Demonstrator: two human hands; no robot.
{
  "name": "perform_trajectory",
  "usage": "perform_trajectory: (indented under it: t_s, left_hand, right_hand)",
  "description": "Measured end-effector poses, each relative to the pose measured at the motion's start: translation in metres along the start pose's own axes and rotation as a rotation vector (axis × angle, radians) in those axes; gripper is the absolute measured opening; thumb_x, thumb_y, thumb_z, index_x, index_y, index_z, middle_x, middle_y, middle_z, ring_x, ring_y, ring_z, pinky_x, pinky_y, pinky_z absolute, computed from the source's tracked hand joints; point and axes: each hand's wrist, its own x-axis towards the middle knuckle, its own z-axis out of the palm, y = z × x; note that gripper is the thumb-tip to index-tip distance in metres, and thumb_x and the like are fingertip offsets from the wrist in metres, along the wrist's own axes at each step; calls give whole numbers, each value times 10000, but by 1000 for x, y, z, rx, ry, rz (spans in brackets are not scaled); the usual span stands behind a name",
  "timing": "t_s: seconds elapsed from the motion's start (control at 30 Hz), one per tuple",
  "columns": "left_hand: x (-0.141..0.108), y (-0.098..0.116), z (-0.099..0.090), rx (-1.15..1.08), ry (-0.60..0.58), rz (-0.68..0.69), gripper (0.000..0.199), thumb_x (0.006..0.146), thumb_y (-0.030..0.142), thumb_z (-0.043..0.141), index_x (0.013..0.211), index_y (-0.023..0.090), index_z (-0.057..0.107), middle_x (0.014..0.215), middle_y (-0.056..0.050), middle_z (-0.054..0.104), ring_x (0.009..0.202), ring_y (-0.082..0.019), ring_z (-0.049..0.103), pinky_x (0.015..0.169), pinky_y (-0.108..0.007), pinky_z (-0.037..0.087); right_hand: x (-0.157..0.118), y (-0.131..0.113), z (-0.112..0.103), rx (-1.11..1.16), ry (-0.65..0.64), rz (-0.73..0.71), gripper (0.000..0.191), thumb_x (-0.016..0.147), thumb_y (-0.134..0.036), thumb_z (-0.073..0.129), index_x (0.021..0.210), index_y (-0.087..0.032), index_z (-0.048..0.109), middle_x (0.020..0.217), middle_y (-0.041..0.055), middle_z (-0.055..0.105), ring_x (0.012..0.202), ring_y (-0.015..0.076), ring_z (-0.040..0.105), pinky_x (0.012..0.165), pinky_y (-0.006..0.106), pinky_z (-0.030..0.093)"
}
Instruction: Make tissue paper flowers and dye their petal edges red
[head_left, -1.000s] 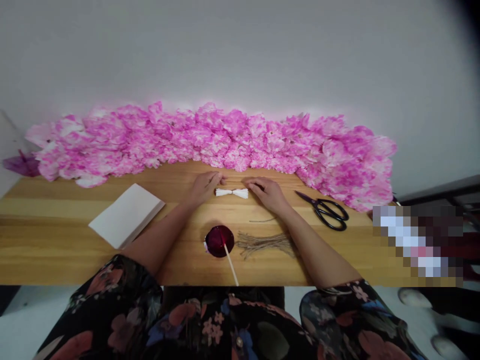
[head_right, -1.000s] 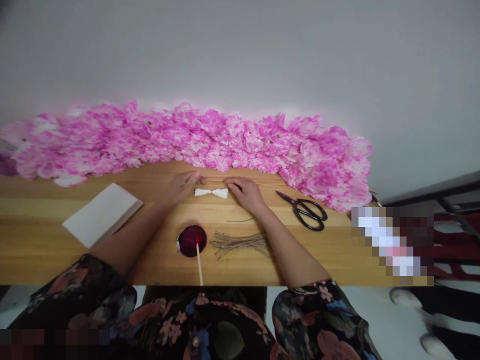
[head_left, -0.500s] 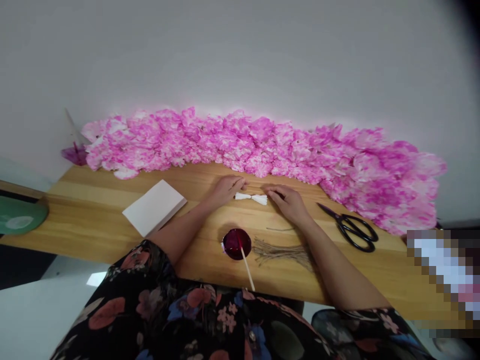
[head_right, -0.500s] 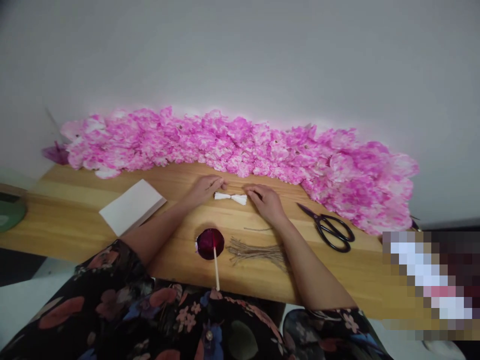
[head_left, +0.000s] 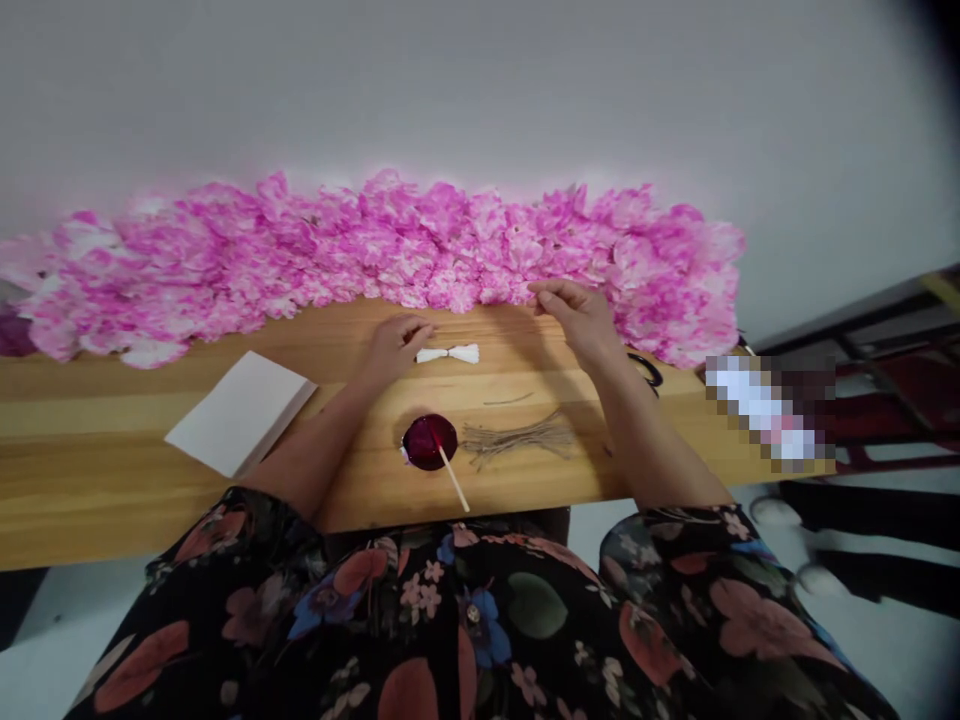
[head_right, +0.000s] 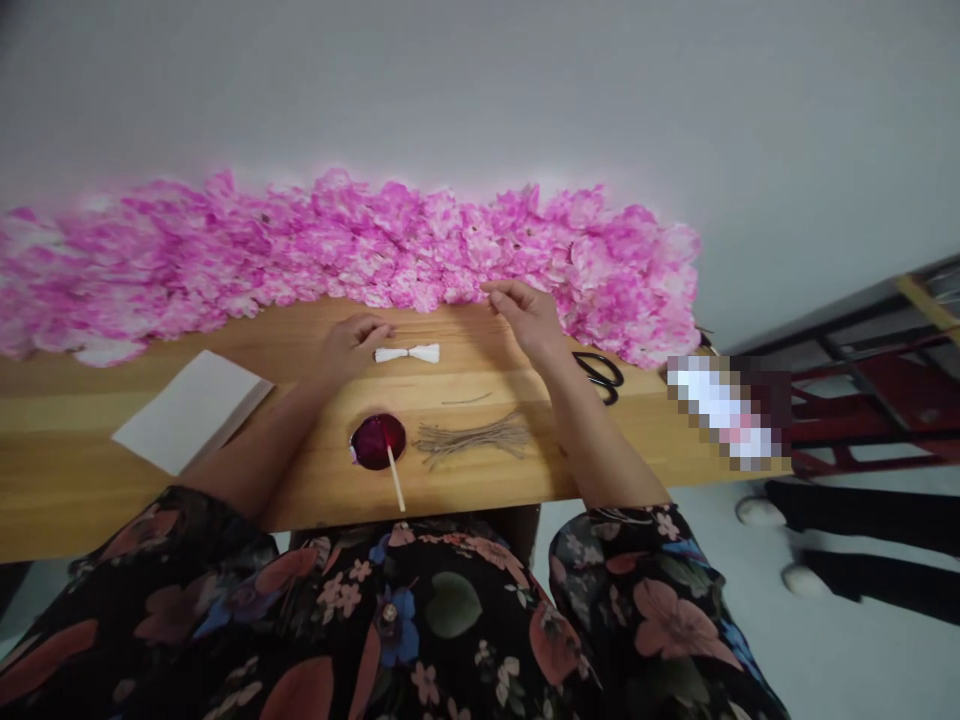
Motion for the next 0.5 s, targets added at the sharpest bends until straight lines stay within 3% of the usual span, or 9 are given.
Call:
perform_trajectory:
  t_s: [0.13, 0.2, 0.3, 0.4, 0.5]
  left_hand:
    - [3, -8, 0, 105, -26, 237, 308, 1072, 396, 618, 1053, 198, 853, 1047, -104, 820, 1009, -263, 725, 971, -398, 546]
    - [3, -12, 1, 180, -72, 309, 289, 1057, 406, 671, 1120, 200, 864, 1050, -110, 808, 1018, -274, 714, 959, -409, 535]
    - [1, -14, 5, 316, -144, 312, 262, 1048, 388, 700, 1163, 224, 869, 1062, -113, 792, 1064, -299, 701, 957, -429, 512]
    - [-1, -12, 9, 386, -167, 258, 247, 1049, 342, 665, 1129, 225, 868, 1059, -117, 790, 1086, -314, 697, 960, -444, 504]
    - [0, -9, 10, 397, -160, 204, 253, 1024, 342, 649, 1082, 217, 860, 1064, -121, 797, 1065, -316, 692, 950, -445, 514]
  right_hand:
    - [-23, -12, -15, -167, -95, -27, 249, 965, -455, 762, 1021, -233, 859, 918, 32, 817, 905, 211, 745, 908, 373, 598]
    - [-39, -11, -10, -252, -188, -24, 220, 979, -403, 728, 993, -225, 857, 967, 45, 845, 950, 235, 766, 930, 389, 594]
    - [-61, -13, 7, -329, -322, -58, 203, 1010, -335, 698, 1069, -231, 863, 1122, 70, 879, 1037, 259, 791, 972, 413, 591]
    - [-80, -43, 24, -366, -413, -272, 229, 1091, -310, 644, 1093, -237, 861, 1072, 67, 884, 982, 232, 795, 940, 399, 587]
    - [-104, -103, 36, -305, -475, -608, 267, 1152, -366, 617, 1092, -241, 845, 997, 30, 870, 959, 185, 791, 922, 351, 592]
